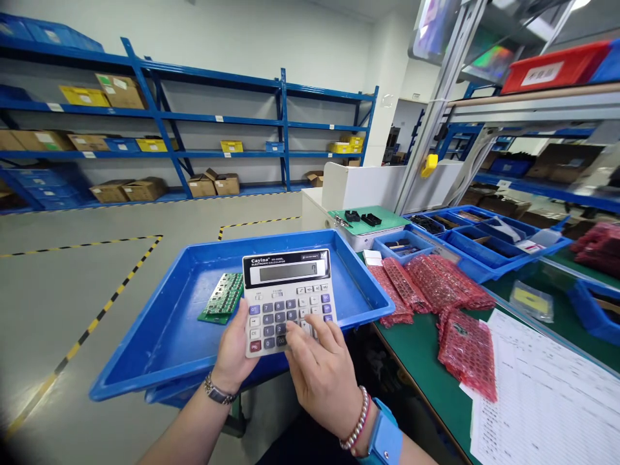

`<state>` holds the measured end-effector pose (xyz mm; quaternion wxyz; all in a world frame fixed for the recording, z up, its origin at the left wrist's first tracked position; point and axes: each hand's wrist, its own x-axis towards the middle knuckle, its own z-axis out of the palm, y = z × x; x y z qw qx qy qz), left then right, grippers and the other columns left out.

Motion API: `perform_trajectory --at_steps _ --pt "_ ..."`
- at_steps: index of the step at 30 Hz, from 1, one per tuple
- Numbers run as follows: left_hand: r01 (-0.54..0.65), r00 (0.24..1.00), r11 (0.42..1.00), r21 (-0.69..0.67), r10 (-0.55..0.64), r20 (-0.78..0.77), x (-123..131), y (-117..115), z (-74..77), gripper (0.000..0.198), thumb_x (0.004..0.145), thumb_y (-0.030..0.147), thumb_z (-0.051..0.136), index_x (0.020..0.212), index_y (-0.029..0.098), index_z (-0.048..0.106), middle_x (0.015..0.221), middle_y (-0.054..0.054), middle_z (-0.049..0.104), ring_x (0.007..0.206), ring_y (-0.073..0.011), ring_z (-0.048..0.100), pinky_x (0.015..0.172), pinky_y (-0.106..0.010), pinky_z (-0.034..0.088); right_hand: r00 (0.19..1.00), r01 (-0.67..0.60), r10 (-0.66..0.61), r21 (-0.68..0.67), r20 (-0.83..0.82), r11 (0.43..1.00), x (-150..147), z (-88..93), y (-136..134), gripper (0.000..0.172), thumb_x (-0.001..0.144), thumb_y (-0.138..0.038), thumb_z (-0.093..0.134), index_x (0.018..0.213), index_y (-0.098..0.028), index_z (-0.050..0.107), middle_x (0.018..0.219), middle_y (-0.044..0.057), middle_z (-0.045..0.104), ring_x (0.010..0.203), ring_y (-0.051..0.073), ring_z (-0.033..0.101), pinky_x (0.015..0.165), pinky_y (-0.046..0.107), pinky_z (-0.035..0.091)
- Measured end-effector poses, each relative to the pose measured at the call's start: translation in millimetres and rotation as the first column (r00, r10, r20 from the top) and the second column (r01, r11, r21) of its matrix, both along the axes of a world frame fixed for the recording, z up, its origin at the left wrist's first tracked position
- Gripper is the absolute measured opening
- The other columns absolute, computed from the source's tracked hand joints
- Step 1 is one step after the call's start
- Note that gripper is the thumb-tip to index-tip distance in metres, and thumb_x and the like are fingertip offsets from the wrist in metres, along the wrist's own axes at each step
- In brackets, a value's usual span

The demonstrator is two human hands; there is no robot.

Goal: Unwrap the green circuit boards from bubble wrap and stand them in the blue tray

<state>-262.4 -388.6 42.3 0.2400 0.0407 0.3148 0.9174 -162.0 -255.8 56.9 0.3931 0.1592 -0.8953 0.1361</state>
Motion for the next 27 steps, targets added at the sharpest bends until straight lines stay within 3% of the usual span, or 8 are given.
perform_trajectory --at_steps 7,13,17,22,27 --pt "-0.026 1.0 0.999 -0.02 0.026 0.003 0 1 1.5 0.047 0.085 0.043 0.047 0.122 0.015 0.052 0.118 -0.011 0.06 0.116 -0.0252 0.049 0.101 -0.039 0.037 0.998 -0.058 0.058 0.029 0.01 0.998 -6 2.2 -12 0.027 0.082 -0.015 0.052 0.11 -0.014 0.051 0.117 0.002 0.06 0.12 0.025 0.039 0.096 0.04 0.03" --pt "-0.023 1.0 0.999 -0.035 0.024 0.015 -1 0 0.7 0.047 0.085 0.042 0.049 0.123 0.014 0.051 0.119 -0.011 0.059 0.115 -0.0251 0.05 0.102 -0.039 0.036 0.994 -0.032 0.023 0.085 0.102 0.996 -14 6.9 -23 0.03 0.084 -0.028 0.053 0.112 -0.017 0.051 0.125 0.001 0.054 0.13 0.026 0.027 0.108 0.046 0.015" --pt "0.003 0.999 1.0 -0.022 -0.003 0.034 0 -2 1.4 0.048 0.085 0.045 0.047 0.121 0.013 0.053 0.118 -0.011 0.059 0.116 -0.026 0.049 0.102 -0.04 0.035 0.997 -0.061 0.058 0.043 0.052 0.997 -4 7.7 -10 0.032 0.081 -0.026 0.055 0.111 -0.015 0.05 0.119 0.006 0.058 0.127 0.026 0.033 0.106 0.049 0.022" --pt "0.053 0.996 0.998 0.021 -0.054 0.065 0 -3 5.0 0.049 0.086 0.045 0.044 0.126 0.015 0.049 0.122 -0.01 0.057 0.118 -0.0261 0.047 0.103 -0.042 0.034 0.996 0.019 -0.025 -0.064 -0.09 0.998 21 -6.9 16 0.043 0.076 -0.011 0.056 0.117 -0.013 0.043 0.115 0.01 0.06 0.125 0.028 0.036 0.101 0.054 0.028" --pt "0.038 0.996 0.999 0.032 -0.041 0.075 -1 -3 6.9 0.048 0.087 0.043 0.043 0.127 0.017 0.048 0.122 -0.009 0.057 0.118 -0.0262 0.047 0.103 -0.043 0.033 0.997 0.072 -0.072 0.028 0.018 0.997 24 -12.0 10 0.036 0.08 -0.023 0.058 0.113 -0.016 0.046 0.119 0.004 0.059 0.126 0.028 0.034 0.106 0.051 0.018"
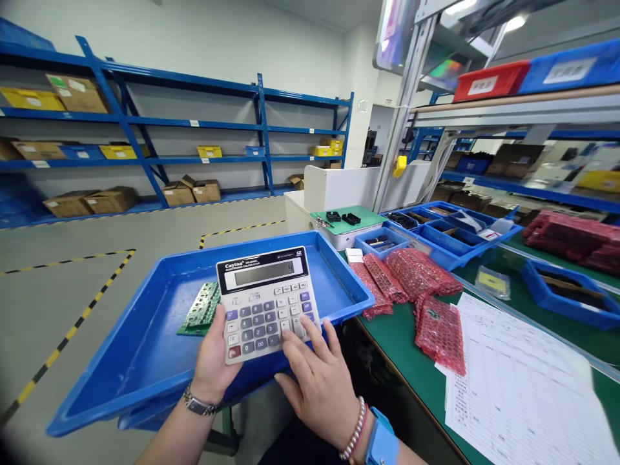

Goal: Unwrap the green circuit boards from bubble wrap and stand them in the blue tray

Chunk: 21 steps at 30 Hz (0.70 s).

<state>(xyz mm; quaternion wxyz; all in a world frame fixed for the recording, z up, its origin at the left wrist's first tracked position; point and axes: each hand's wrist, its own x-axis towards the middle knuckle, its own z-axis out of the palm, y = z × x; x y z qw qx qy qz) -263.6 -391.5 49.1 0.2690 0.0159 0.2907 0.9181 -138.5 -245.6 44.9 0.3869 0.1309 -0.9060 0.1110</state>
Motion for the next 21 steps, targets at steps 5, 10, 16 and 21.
perform_trajectory --at_steps 5,10,16,21 --pt "0.038 0.999 0.999 0.004 -0.038 0.017 -1 0 0.9 0.046 0.088 0.041 0.042 0.128 0.019 0.047 0.12 -0.009 0.058 0.117 -0.0258 0.048 0.104 -0.043 0.032 1.0 -0.011 0.011 0.008 0.01 1.0 1 4.3 1 0.038 0.08 -0.026 0.055 0.114 -0.014 0.045 0.12 0.009 0.057 0.127 0.029 0.033 0.104 0.053 0.022" --pt "0.04 0.999 0.999 0.028 -0.04 -0.015 -2 0 0.8 0.046 0.088 0.041 0.041 0.13 0.02 0.045 0.121 -0.008 0.058 0.116 -0.0257 0.048 0.104 -0.043 0.032 0.998 0.051 -0.052 -0.039 -0.028 0.998 5 1.9 10 0.04 0.08 -0.021 0.054 0.117 -0.014 0.043 0.12 0.011 0.056 0.126 0.028 0.033 0.101 0.055 0.027" --pt "0.036 0.999 0.999 0.007 -0.036 0.009 0 1 4.5 0.047 0.09 0.04 0.037 0.133 0.019 0.041 0.121 -0.009 0.057 0.116 -0.0254 0.049 0.103 -0.043 0.033 0.997 0.068 -0.066 -0.047 0.044 0.997 4 0.7 11 0.037 0.081 -0.021 0.053 0.117 -0.014 0.043 0.125 0.011 0.052 0.129 0.028 0.029 0.102 0.055 0.028" --pt "0.012 1.0 0.999 -0.033 -0.013 -0.01 0 2 6.0 0.047 0.09 0.039 0.038 0.133 0.019 0.04 0.121 -0.01 0.058 0.114 -0.0255 0.051 0.101 -0.044 0.035 0.996 0.049 -0.047 -0.023 0.074 0.999 3 -2.3 10 0.037 0.081 -0.022 0.052 0.117 -0.014 0.044 0.124 0.012 0.053 0.13 0.028 0.029 0.101 0.056 0.031"
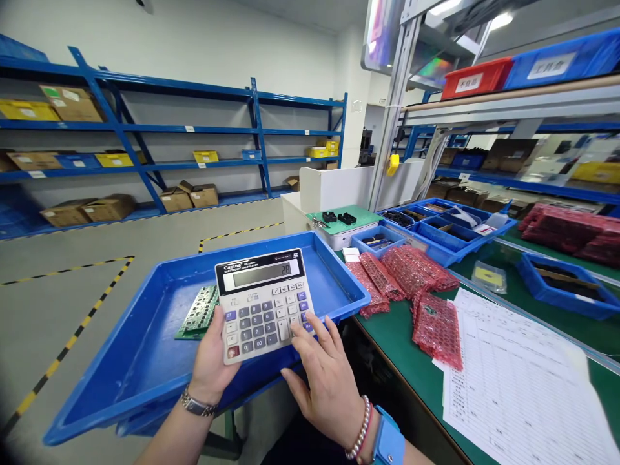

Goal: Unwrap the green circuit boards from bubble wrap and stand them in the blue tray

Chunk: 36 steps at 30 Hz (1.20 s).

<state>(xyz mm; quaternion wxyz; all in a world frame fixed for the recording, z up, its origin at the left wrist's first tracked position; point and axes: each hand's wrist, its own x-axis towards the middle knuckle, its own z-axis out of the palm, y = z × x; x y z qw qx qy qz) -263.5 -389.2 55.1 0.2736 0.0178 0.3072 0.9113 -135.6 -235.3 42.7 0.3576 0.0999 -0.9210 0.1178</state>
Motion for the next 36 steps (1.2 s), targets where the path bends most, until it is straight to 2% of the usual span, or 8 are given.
perform_trajectory --at_steps 5,12,36 --pt "0.009 1.0 1.0 -0.02 -0.009 -0.008 -0.4 -0.1 -1.0 0.048 0.088 0.041 0.042 0.129 0.017 0.045 0.121 -0.011 0.057 0.116 -0.027 0.049 0.101 -0.045 0.036 0.998 -0.044 0.043 0.026 0.037 0.999 -3.1 -2.2 -1.9 0.043 0.083 -0.021 0.051 0.123 -0.011 0.04 0.123 0.012 0.054 0.131 0.027 0.027 0.103 0.054 0.031" --pt "0.023 1.0 1.0 -0.013 -0.023 -0.016 -0.5 -0.6 -3.5 0.045 0.088 0.042 0.042 0.124 0.016 0.051 0.12 -0.01 0.058 0.118 -0.0271 0.047 0.102 -0.044 0.034 0.999 -0.051 0.05 0.024 0.017 0.998 -5.5 -1.0 -2.4 0.043 0.082 -0.02 0.051 0.123 -0.011 0.042 0.121 0.013 0.055 0.13 0.027 0.028 0.102 0.054 0.033" --pt "-0.01 1.0 0.999 -0.047 0.011 0.022 -1.2 -0.2 -2.9 0.046 0.088 0.04 0.042 0.129 0.019 0.046 0.121 -0.008 0.058 0.115 -0.025 0.05 0.103 -0.041 0.034 0.998 -0.046 0.047 -0.027 0.031 0.999 -9.7 0.8 -1.1 0.041 0.084 -0.02 0.049 0.123 -0.011 0.04 0.124 0.011 0.054 0.132 0.027 0.025 0.104 0.053 0.029"
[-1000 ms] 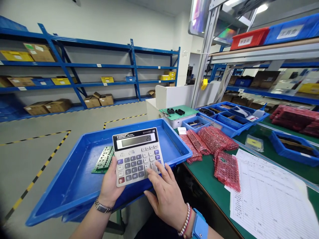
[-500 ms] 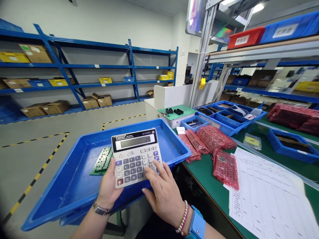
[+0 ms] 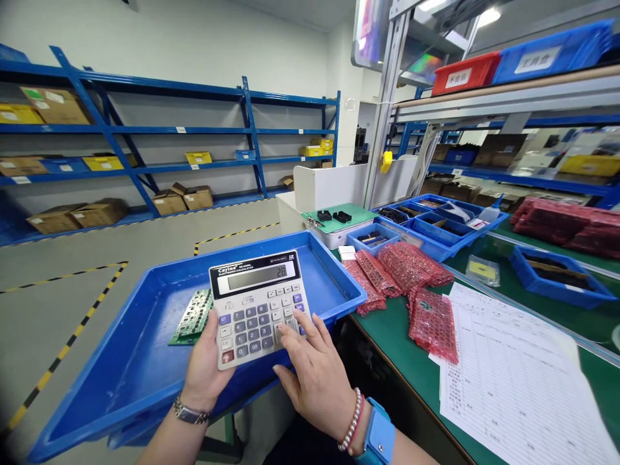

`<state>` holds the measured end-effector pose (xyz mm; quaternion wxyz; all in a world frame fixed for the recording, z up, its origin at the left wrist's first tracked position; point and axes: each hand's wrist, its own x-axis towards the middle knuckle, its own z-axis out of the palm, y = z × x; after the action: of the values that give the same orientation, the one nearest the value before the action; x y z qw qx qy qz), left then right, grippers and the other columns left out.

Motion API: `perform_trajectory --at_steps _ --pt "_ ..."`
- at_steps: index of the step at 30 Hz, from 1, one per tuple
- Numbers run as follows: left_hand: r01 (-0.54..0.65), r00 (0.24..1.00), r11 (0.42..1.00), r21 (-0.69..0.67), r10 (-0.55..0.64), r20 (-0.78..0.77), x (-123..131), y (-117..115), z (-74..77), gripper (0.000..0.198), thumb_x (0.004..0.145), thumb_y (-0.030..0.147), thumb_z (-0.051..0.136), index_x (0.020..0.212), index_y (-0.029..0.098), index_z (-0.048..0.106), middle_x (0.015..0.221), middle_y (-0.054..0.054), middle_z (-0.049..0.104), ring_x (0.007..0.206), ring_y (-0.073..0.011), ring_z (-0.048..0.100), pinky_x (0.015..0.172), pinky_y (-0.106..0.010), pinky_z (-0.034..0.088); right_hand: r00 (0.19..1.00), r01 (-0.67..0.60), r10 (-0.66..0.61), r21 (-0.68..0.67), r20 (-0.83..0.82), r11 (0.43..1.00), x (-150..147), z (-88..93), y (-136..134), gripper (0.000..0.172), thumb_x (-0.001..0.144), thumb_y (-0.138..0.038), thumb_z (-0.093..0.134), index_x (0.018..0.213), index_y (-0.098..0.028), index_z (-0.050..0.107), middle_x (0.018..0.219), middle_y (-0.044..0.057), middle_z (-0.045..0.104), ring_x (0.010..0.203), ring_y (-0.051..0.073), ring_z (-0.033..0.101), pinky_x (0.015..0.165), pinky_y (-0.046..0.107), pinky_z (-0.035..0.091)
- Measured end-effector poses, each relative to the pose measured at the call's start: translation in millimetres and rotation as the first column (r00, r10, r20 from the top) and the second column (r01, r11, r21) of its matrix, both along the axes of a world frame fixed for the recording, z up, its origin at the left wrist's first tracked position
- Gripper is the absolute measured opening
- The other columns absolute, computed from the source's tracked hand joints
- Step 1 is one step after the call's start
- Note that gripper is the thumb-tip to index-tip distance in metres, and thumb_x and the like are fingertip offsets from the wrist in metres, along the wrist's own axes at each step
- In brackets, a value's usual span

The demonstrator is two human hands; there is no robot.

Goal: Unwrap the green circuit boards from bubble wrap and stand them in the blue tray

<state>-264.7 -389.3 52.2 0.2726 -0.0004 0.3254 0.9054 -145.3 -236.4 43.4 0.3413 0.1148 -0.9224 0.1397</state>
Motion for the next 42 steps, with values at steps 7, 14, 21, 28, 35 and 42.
perform_trajectory --at_steps 7,14,21,28,35,42 --pt "-0.077 0.997 0.991 -0.107 0.079 0.017 -2 0 -1.5 0.047 0.084 0.046 0.046 0.127 0.026 0.048 0.114 -0.003 0.062 0.113 -0.0241 0.051 0.102 -0.04 0.036 1.0 -0.009 0.009 -0.046 0.011 0.999 3 4.1 -1 0.034 0.086 -0.032 0.048 0.115 -0.015 0.044 0.124 0.005 0.055 0.129 0.024 0.03 0.108 0.046 0.024" --pt "-0.049 0.998 0.995 -0.092 0.053 0.042 -2 3 1.4 0.044 0.088 0.043 0.038 0.125 0.024 0.05 0.113 -0.004 0.063 0.115 -0.0238 0.05 0.102 -0.042 0.034 1.0 -0.006 0.005 -0.069 -0.007 0.998 3 5.7 -1 0.032 0.085 -0.027 0.049 0.115 -0.015 0.044 0.122 0.005 0.056 0.129 0.024 0.029 0.107 0.046 0.025" --pt "-0.027 1.0 1.0 -0.014 0.027 -0.002 0 2 0.6 0.047 0.087 0.042 0.042 0.127 0.018 0.048 0.12 -0.008 0.059 0.116 -0.0253 0.049 0.103 -0.043 0.033 0.999 -0.022 0.021 -0.021 -0.036 1.0 -6 0.9 1 0.038 0.084 -0.02 0.051 0.12 -0.012 0.041 0.123 0.008 0.054 0.13 0.027 0.026 0.105 0.05 0.026" --pt "-0.012 1.0 1.0 0.019 0.012 -0.009 1 1 -2.5 0.046 0.087 0.043 0.044 0.122 0.015 0.052 0.119 -0.01 0.059 0.117 -0.0261 0.048 0.103 -0.042 0.034 0.994 -0.023 0.025 0.014 -0.105 1.0 -15 11.9 -1 0.042 0.083 -0.019 0.053 0.122 -0.011 0.04 0.123 0.009 0.055 0.131 0.027 0.024 0.105 0.05 0.026" --pt "-0.021 0.998 0.999 0.034 0.023 -0.054 0 2 -5.8 0.048 0.086 0.044 0.046 0.122 0.013 0.052 0.12 -0.012 0.058 0.118 -0.0265 0.047 0.102 -0.041 0.035 0.999 0.001 0.001 0.047 -0.041 0.999 -19 11.4 -6 0.041 0.083 -0.022 0.054 0.121 -0.011 0.044 0.119 0.009 0.057 0.13 0.028 0.027 0.103 0.051 0.027" --pt "-0.054 0.995 0.999 0.008 0.054 -0.081 2 2 -6.3 0.048 0.085 0.043 0.047 0.122 0.013 0.052 0.118 -0.013 0.059 0.115 -0.0267 0.05 0.1 -0.04 0.037 0.985 -0.136 0.143 0.079 -0.094 0.988 -21 20.5 -23 0.033 0.082 -0.02 0.054 0.113 -0.011 0.048 0.117 0.006 0.059 0.128 0.027 0.031 0.105 0.047 0.026"
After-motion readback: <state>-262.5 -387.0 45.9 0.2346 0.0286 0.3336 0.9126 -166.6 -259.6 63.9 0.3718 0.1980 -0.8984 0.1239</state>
